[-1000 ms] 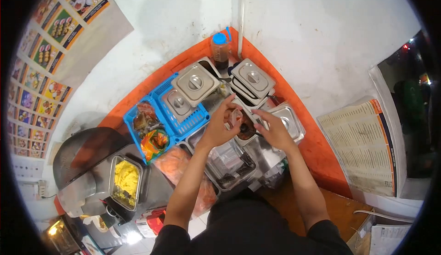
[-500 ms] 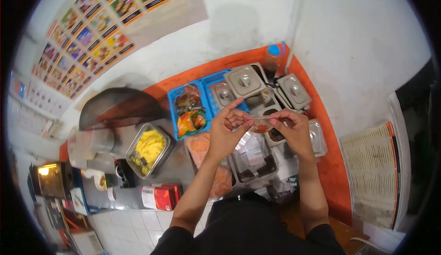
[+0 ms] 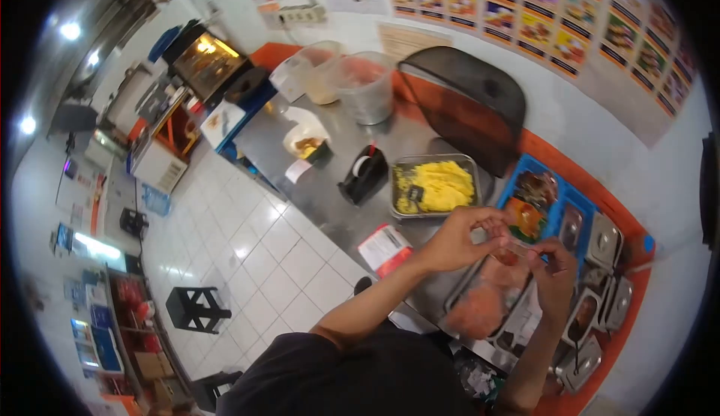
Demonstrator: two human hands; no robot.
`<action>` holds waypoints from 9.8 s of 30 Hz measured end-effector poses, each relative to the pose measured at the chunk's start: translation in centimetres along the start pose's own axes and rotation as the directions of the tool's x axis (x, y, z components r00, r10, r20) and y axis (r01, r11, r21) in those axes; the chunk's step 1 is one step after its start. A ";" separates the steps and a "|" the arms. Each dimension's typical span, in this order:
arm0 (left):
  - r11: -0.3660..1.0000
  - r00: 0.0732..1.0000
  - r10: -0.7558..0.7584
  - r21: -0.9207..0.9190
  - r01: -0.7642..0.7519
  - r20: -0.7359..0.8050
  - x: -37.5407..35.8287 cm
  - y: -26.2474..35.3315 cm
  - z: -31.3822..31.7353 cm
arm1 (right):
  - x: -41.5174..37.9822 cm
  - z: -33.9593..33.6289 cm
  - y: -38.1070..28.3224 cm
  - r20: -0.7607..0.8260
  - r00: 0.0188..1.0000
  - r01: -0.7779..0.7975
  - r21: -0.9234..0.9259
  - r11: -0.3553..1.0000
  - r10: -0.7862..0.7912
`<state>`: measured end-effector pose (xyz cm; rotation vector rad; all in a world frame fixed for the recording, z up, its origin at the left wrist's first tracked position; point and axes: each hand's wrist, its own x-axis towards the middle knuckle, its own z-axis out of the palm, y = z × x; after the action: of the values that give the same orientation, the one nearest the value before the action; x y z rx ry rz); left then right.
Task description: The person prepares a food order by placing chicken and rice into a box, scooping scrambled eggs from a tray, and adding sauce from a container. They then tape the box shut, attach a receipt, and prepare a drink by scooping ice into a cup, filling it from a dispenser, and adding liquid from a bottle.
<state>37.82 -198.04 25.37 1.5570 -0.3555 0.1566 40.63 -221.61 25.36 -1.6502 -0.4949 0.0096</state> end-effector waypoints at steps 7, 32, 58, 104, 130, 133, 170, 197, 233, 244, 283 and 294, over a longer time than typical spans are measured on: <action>0.996 0.936 -0.077 0.022 0.089 -0.343 -11.0 -3.2 -27.8 | 9.3 29.1 0.1 0.282 0.958 0.064 -0.065 0.996 -0.044; 0.680 0.853 -0.423 0.516 0.521 -0.304 -29.9 -15.8 -65.7 | 10.7 58.2 14.9 -0.302 0.864 -0.459 -0.144 0.876 0.403; 0.750 0.717 -0.257 0.602 -0.275 0.648 -23.3 -25.7 -76.2 | 11.0 71.8 18.8 -0.309 0.804 -0.528 0.022 0.849 0.508; 0.716 0.712 -0.233 0.612 -0.335 0.662 -23.5 -25.5 -76.0 | 10.0 82.6 21.8 -0.291 0.757 -0.557 0.180 0.811 0.585; 0.634 0.916 -0.293 0.772 -0.027 0.273 -12.8 -23.3 -79.7 | 18.2 79.9 20.2 -0.079 0.927 -0.362 -0.438 0.823 0.366; 0.852 0.903 -0.361 0.475 0.219 0.232 -12.6 -25.1 -79.9 | 18.0 80.5 21.0 -0.095 0.903 -0.430 -0.164 0.888 0.419; 0.743 0.745 -0.475 0.667 0.055 0.468 -12.2 -26.8 -85.3 | 17.4 78.2 21.8 0.044 0.902 -0.374 -0.415 0.829 0.429; 0.749 0.675 -0.157 0.533 -0.394 0.721 -4.9 -27.4 -77.9 | 9.2 64.8 18.6 -0.861 0.505 -0.684 -0.353 0.639 0.065; 0.768 0.816 -0.227 0.613 -0.186 0.532 -7.8 -27.3 -77.6 | 13.8 78.4 20.5 -0.278 0.725 -0.644 0.048 0.763 0.630; 0.760 0.790 -0.250 0.619 -0.197 0.559 -7.7 -27.4 -77.7 | 17.6 84.6 24.1 -0.300 0.712 -0.666 -0.001 0.746 0.635; 0.699 0.890 -0.140 0.680 -0.222 0.434 -10.5 -25.5 -78.0 | 15.2 73.8 19.9 -0.621 0.768 -0.538 -0.493 0.683 0.157; 0.757 0.870 -0.111 0.608 -0.240 0.481 -9.9 -26.1 -78.6 | 8.0 59.7 22.1 -0.543 0.350 -0.731 0.351 0.586 0.763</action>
<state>46.59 -119.27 -0.57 2.2945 -0.8320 -0.0856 37.45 -163.90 -2.43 -1.5653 0.8615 0.1258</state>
